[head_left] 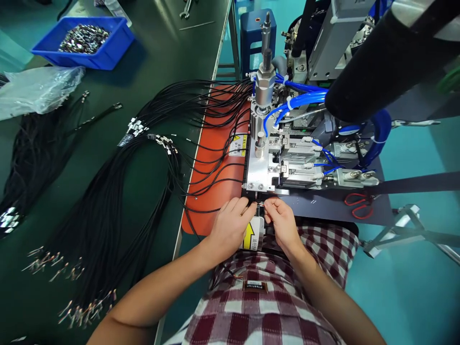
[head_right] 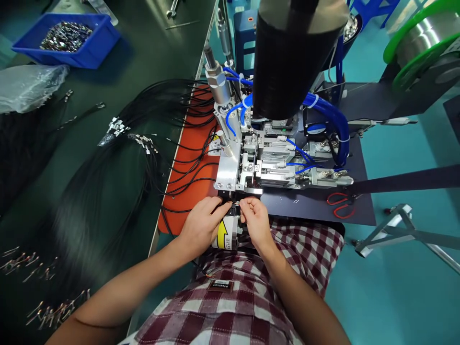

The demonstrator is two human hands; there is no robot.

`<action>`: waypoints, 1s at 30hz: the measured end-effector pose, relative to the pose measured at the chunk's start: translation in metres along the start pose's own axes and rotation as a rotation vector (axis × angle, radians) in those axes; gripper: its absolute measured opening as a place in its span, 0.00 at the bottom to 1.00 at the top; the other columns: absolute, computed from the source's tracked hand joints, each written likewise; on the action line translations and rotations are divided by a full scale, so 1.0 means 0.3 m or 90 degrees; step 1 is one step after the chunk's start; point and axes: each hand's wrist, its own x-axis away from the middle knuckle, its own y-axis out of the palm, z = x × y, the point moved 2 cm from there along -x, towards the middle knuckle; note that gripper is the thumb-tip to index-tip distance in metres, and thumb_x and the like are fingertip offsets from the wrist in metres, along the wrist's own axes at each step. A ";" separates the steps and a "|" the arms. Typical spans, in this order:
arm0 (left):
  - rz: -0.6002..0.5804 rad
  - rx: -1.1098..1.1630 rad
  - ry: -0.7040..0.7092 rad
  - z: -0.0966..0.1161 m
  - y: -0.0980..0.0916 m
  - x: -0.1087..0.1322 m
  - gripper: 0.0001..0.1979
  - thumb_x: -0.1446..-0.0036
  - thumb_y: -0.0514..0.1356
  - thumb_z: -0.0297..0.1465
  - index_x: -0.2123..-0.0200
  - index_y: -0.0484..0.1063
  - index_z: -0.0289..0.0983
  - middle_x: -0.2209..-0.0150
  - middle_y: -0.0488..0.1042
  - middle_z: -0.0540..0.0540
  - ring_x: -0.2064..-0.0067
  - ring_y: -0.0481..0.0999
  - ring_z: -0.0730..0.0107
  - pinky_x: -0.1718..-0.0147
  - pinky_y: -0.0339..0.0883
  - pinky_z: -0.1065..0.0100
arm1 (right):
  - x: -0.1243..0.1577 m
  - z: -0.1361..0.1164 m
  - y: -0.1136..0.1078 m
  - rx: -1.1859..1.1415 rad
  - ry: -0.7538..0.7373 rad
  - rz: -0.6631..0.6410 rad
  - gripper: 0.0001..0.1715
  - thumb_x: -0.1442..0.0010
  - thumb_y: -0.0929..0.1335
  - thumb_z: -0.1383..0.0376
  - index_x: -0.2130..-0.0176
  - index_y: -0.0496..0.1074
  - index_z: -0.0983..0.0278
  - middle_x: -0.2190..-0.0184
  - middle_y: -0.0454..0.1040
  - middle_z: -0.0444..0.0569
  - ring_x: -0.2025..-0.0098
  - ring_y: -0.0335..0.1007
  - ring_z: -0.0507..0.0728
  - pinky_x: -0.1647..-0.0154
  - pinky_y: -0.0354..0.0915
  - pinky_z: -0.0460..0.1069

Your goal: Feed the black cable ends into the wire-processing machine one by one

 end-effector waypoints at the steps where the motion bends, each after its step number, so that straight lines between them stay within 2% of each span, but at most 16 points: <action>1: 0.006 0.009 -0.003 -0.003 0.001 -0.001 0.16 0.40 0.51 0.23 0.50 0.70 0.33 0.59 0.69 0.39 0.60 0.66 0.59 0.62 0.66 0.60 | -0.001 0.005 -0.001 -0.008 0.009 -0.007 0.16 0.44 0.69 0.53 0.70 0.67 0.63 0.82 0.61 0.38 0.81 0.55 0.48 0.79 0.54 0.45; 6: 0.040 0.037 0.005 -0.011 0.003 -0.001 0.17 0.40 0.51 0.23 0.50 0.70 0.36 0.61 0.69 0.42 0.61 0.66 0.61 0.63 0.65 0.63 | 0.001 0.005 0.000 0.007 -0.004 -0.021 0.17 0.42 0.67 0.52 0.71 0.66 0.63 0.79 0.63 0.40 0.79 0.57 0.49 0.78 0.57 0.46; 12: 0.045 0.028 0.006 -0.007 0.003 -0.005 0.16 0.40 0.50 0.23 0.51 0.71 0.34 0.62 0.69 0.41 0.62 0.66 0.61 0.64 0.66 0.63 | 0.012 -0.006 0.022 0.066 -0.062 0.030 0.17 0.39 0.65 0.53 0.71 0.63 0.62 0.81 0.60 0.38 0.80 0.55 0.50 0.79 0.55 0.46; 18: 0.096 0.174 -0.038 -0.037 0.001 -0.012 0.14 0.38 0.48 0.22 0.56 0.71 0.35 0.63 0.68 0.43 0.60 0.66 0.64 0.62 0.67 0.65 | 0.005 -0.002 0.007 0.099 -0.063 0.007 0.17 0.40 0.65 0.52 0.71 0.65 0.62 0.82 0.60 0.38 0.80 0.55 0.50 0.80 0.55 0.46; 23: 0.025 0.159 -0.066 -0.066 -0.027 -0.018 0.11 0.39 0.50 0.22 0.59 0.71 0.36 0.65 0.66 0.44 0.60 0.65 0.62 0.61 0.65 0.64 | 0.010 -0.011 -0.005 0.102 -0.060 -0.003 0.16 0.39 0.65 0.52 0.70 0.66 0.62 0.79 0.63 0.40 0.79 0.58 0.50 0.78 0.57 0.46; 30: -0.039 0.078 -0.028 -0.066 -0.026 -0.016 0.11 0.40 0.49 0.23 0.57 0.68 0.35 0.64 0.64 0.44 0.61 0.63 0.61 0.64 0.65 0.62 | 0.013 -0.021 -0.002 0.125 -0.076 0.001 0.13 0.40 0.65 0.56 0.70 0.66 0.62 0.79 0.62 0.40 0.78 0.58 0.51 0.78 0.57 0.47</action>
